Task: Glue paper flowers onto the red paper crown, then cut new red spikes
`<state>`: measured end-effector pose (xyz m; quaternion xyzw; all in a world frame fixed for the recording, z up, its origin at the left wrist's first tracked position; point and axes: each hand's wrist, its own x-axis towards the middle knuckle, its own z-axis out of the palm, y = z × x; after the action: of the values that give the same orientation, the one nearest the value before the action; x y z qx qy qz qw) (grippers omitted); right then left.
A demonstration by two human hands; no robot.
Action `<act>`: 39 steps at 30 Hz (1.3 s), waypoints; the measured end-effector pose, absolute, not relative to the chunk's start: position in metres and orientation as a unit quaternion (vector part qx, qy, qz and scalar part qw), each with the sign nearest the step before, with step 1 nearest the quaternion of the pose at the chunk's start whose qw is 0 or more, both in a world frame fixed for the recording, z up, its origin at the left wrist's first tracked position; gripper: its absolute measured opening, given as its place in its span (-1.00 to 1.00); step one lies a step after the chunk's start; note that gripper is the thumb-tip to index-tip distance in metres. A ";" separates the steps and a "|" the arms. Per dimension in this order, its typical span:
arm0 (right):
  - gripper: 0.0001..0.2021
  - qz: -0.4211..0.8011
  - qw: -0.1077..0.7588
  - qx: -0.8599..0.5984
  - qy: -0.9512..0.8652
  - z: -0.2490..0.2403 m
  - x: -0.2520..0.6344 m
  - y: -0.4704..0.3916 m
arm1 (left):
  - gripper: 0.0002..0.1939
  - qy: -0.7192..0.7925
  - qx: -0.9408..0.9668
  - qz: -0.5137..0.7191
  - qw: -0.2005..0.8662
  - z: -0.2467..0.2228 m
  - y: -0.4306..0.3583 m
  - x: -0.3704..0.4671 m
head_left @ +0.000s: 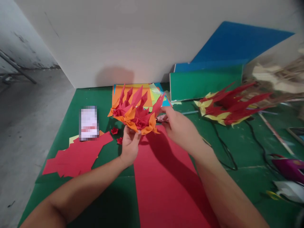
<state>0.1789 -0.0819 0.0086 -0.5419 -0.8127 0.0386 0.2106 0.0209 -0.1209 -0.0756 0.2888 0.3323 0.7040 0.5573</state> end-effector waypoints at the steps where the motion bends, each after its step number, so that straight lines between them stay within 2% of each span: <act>1: -0.62 0.066 0.221 -0.533 -0.814 0.004 0.178 -0.079 | -0.63 0.336 0.287 0.708 0.552 -0.076 -0.120 0.021; 4: -0.60 0.095 0.263 -0.464 -0.840 -0.004 0.174 -0.075 | -0.61 0.331 0.278 0.715 0.549 -0.075 -0.116 0.019; 9: -0.52 0.073 0.294 -0.403 -0.864 -0.013 0.165 -0.074 | -0.49 0.332 0.267 0.716 0.553 -0.072 -0.110 0.015; 12: -0.59 0.043 0.319 -0.408 -0.854 -0.017 0.162 -0.074 | -0.47 0.333 0.253 0.725 0.548 -0.073 -0.108 0.013; 17: -0.63 0.013 0.315 -0.444 -0.839 -0.013 0.160 -0.077 | -0.55 0.341 0.274 0.722 0.536 -0.073 -0.112 0.015; 23: -0.63 -0.027 0.305 -0.449 -0.840 -0.007 0.153 -0.087 | -0.68 0.360 0.356 0.638 0.580 -0.067 -0.118 0.018; 30: -0.40 -0.059 0.360 -0.463 -0.807 -0.016 0.184 -0.080 | -0.58 0.345 0.317 0.684 0.559 -0.074 -0.104 0.015; 35: -0.49 -0.075 0.253 -0.615 -0.743 -0.034 0.236 -0.078 | -0.51 0.333 0.313 0.682 0.571 -0.074 -0.102 0.016; 39: -0.56 -0.057 0.149 -0.646 -0.747 -0.041 0.250 -0.081 | -0.42 0.331 0.300 0.678 0.583 -0.074 -0.101 0.015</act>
<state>0.2503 -0.0809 -0.0407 -0.6458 -0.7466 -0.0566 0.1493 0.0149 -0.1008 -0.0735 0.2996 0.3312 0.6783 0.5835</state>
